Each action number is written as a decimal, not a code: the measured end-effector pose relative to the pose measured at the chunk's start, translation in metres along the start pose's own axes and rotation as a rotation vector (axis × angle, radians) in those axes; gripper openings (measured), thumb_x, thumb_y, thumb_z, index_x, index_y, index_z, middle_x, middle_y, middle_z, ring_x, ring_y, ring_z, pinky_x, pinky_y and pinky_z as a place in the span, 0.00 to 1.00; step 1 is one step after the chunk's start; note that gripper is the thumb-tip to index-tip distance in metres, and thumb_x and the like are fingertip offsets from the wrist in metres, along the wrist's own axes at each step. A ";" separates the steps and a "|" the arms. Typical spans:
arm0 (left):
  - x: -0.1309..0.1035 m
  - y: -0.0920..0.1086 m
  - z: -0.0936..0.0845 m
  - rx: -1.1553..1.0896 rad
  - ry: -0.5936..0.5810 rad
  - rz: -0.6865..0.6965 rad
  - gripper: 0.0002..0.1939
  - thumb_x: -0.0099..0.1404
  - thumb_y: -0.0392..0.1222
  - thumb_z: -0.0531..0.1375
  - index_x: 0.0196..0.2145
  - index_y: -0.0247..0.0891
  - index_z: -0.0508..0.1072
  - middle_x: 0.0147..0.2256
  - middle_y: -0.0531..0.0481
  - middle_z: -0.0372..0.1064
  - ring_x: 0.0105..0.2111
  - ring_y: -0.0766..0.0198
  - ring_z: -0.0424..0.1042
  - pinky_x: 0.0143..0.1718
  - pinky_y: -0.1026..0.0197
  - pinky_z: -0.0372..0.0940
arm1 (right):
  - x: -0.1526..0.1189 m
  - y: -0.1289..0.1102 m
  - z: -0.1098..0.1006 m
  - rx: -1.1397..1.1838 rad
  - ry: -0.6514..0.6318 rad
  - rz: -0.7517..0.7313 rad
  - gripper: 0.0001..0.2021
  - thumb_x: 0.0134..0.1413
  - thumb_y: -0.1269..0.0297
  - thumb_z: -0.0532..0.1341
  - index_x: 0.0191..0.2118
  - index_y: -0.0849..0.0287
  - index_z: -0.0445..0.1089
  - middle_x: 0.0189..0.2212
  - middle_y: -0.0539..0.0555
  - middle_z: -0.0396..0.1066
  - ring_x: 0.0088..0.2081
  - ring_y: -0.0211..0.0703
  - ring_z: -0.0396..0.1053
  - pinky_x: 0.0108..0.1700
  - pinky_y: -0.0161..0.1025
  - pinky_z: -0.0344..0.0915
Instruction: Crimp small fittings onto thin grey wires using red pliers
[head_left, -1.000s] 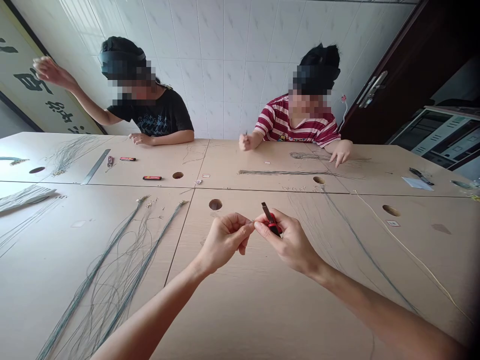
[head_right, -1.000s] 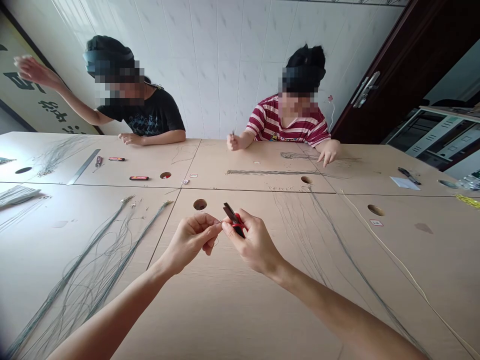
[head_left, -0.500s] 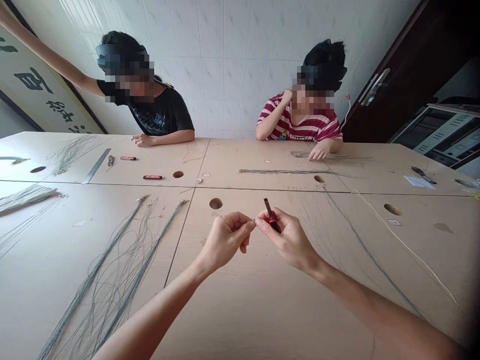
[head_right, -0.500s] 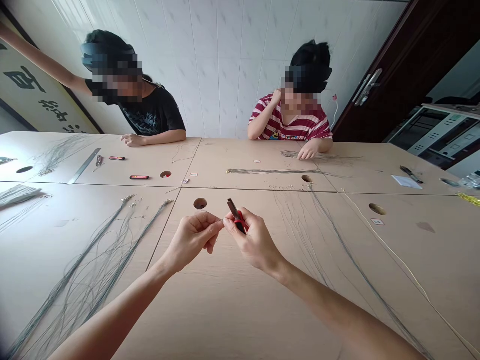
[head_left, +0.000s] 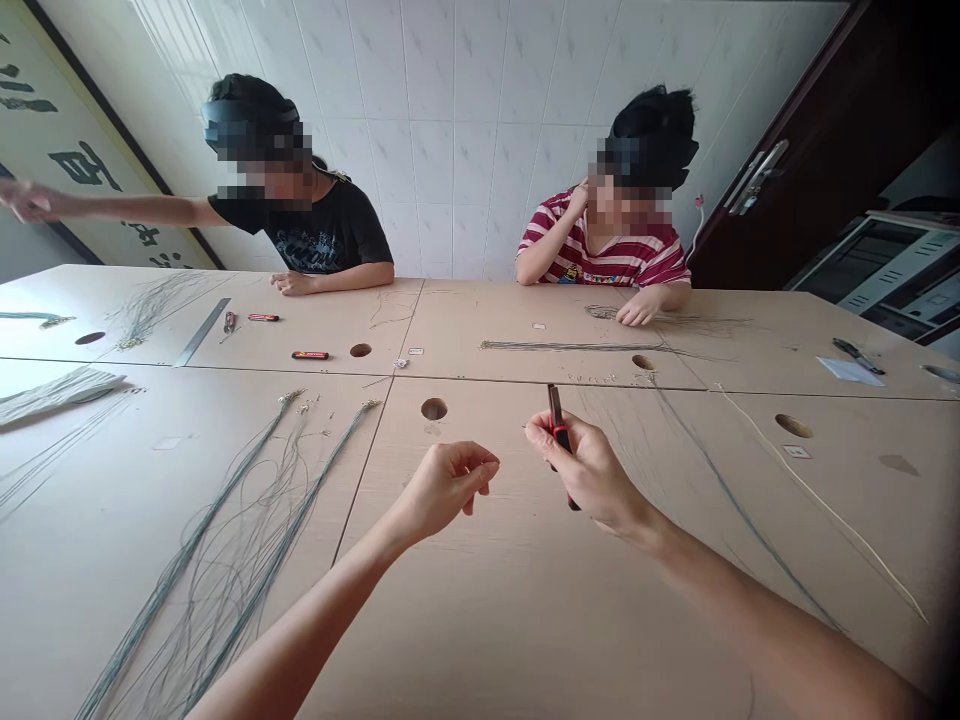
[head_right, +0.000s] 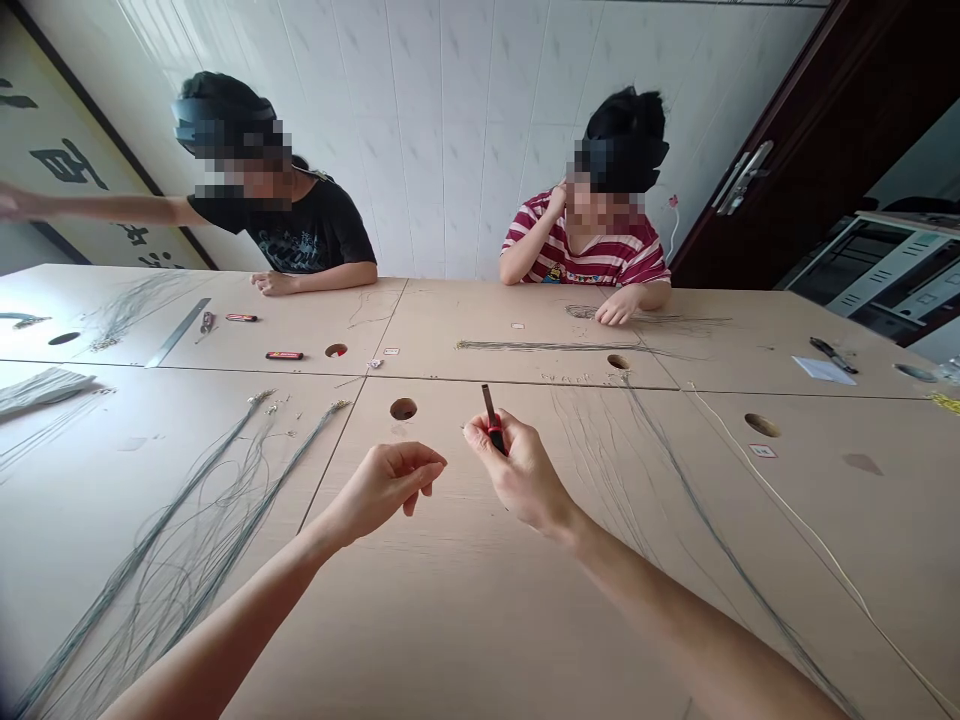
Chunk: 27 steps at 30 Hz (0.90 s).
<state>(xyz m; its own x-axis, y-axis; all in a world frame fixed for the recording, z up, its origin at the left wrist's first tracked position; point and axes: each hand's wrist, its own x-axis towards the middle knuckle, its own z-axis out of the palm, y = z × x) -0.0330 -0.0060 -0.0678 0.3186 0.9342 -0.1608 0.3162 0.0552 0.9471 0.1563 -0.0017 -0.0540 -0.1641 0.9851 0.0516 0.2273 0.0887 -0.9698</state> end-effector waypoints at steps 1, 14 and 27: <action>0.000 -0.002 0.000 -0.004 0.007 0.004 0.12 0.63 0.46 0.57 0.34 0.35 0.74 0.24 0.54 0.67 0.17 0.74 0.60 0.20 0.67 0.53 | 0.000 -0.001 -0.001 0.003 0.008 0.001 0.15 0.58 0.49 0.57 0.31 0.57 0.61 0.23 0.45 0.51 0.23 0.32 0.47 0.21 0.32 0.48; -0.014 -0.015 -0.062 -0.826 0.421 0.068 0.16 0.60 0.30 0.60 0.47 0.32 0.73 0.41 0.41 0.75 0.14 0.83 0.44 0.13 0.76 0.50 | 0.000 -0.004 -0.018 -0.015 0.074 0.031 0.15 0.55 0.49 0.58 0.30 0.56 0.61 0.24 0.47 0.52 0.24 0.34 0.50 0.17 0.30 0.45; 0.002 0.033 -0.059 -1.323 0.609 0.275 0.16 0.65 0.23 0.46 0.46 0.26 0.68 0.35 0.44 0.75 0.30 0.74 0.74 0.34 0.75 0.71 | -0.017 -0.024 -0.013 -0.088 -0.059 -0.090 0.14 0.59 0.52 0.56 0.30 0.57 0.61 0.22 0.44 0.49 0.22 0.31 0.46 0.20 0.31 0.50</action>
<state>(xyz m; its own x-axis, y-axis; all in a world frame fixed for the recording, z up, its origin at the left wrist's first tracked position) -0.0747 0.0188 -0.0207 -0.2886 0.9503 -0.1169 -0.8213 -0.1829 0.5404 0.1656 -0.0184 -0.0283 -0.2429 0.9625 0.1204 0.2921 0.1910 -0.9371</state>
